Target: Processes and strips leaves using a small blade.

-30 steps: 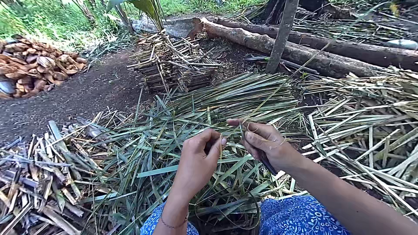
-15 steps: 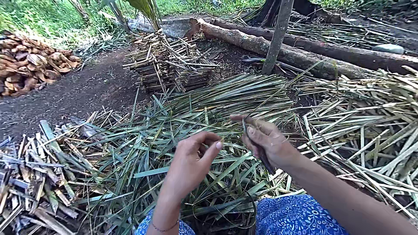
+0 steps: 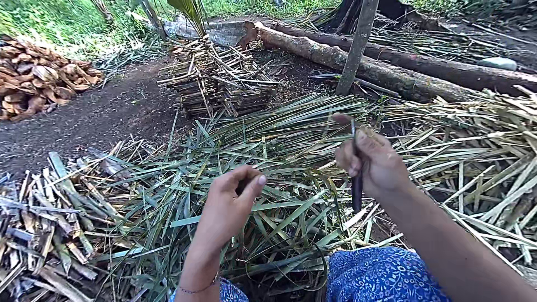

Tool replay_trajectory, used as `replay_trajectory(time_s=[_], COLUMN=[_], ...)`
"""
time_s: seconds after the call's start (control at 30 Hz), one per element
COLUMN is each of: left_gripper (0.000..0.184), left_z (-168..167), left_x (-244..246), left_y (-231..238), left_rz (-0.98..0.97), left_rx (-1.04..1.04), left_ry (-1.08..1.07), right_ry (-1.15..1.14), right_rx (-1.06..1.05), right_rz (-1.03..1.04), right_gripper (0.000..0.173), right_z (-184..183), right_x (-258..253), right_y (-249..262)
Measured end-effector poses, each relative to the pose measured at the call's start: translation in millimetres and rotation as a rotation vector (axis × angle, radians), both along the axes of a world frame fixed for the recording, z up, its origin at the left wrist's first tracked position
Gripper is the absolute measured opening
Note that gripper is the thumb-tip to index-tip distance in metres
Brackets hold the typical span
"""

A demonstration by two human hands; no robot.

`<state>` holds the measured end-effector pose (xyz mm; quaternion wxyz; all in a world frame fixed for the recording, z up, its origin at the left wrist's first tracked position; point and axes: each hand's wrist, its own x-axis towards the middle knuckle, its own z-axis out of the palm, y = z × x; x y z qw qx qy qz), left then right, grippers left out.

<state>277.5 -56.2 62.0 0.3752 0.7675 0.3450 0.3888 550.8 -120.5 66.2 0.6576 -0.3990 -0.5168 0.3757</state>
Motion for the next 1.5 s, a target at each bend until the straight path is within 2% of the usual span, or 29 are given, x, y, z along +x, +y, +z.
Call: replay_trajectory(time_s=[0.4,0.53,0.63,0.7,0.77,0.8,0.87,0.97,1.0,1.07,1.13,1.23,1.27,1.37,1.5], left_gripper=[0.011,0.027,0.035,0.038,0.038,0.037,0.030,0.018,0.016,0.013,0.012,0.014,0.014,0.017,0.017], left_z=[-12,-16,-28,-31,-25,-22,-18,-18,-19,-20,-23,-25,-25,-25,-22], left_x=[-61,-94,-119,-119,-96,-80,-41,9,21,38,48,52,50,30,-6], left_y=[45,65,79,80,73,67,53,30,23,11,3,-1,1,14,36], left_rz=[0.319,0.571,0.830,0.942,0.874,0.797,0.618,0.329,0.261,0.174,0.105,-0.028,-0.088,-0.232,-0.183], left_rx=[-0.005,-0.009,-0.023,-0.023,-0.012,-0.010,-0.013,-0.024,-0.027,-0.017,0.017,0.073,0.086,0.015,-0.158], left_ry=[0.217,0.323,0.256,0.154,0.063,0.034,-0.018,-0.101,-0.097,-0.073,-0.045,-0.029,-0.019,0.070,0.170], right_ry=[0.193,0.337,0.550,0.635,0.568,0.467,0.177,-0.131,-0.150,-0.091,-0.018,0.058,0.066,0.131,0.323], right_rx=[0.007,0.039,0.000,-0.077,-0.270,-0.376,-0.507,-0.503,-0.478,-0.394,-0.333,-0.276,-0.244,-0.130,-0.018], right_rz=[-0.324,-0.468,-0.633,-0.709,-0.677,-0.594,-0.287,0.202,0.315,0.417,0.399,0.245,0.184,-0.018,-0.264], right_gripper=[0.044,0.046,0.040,0.035,0.033,0.035,0.040,0.049,0.054,0.057,0.052,0.029,0.027,0.032,0.039], right_z=[-2,-6,-21,-35,-47,-49,-47,-33,-30,-25,-22,-18,-18,-14,-5], right_x=[62,94,114,117,103,90,60,10,-5,-27,-42,-53,-53,-43,-16], right_y=[-1,-1,-3,-1,4,7,9,7,6,3,0,0,0,3,9])
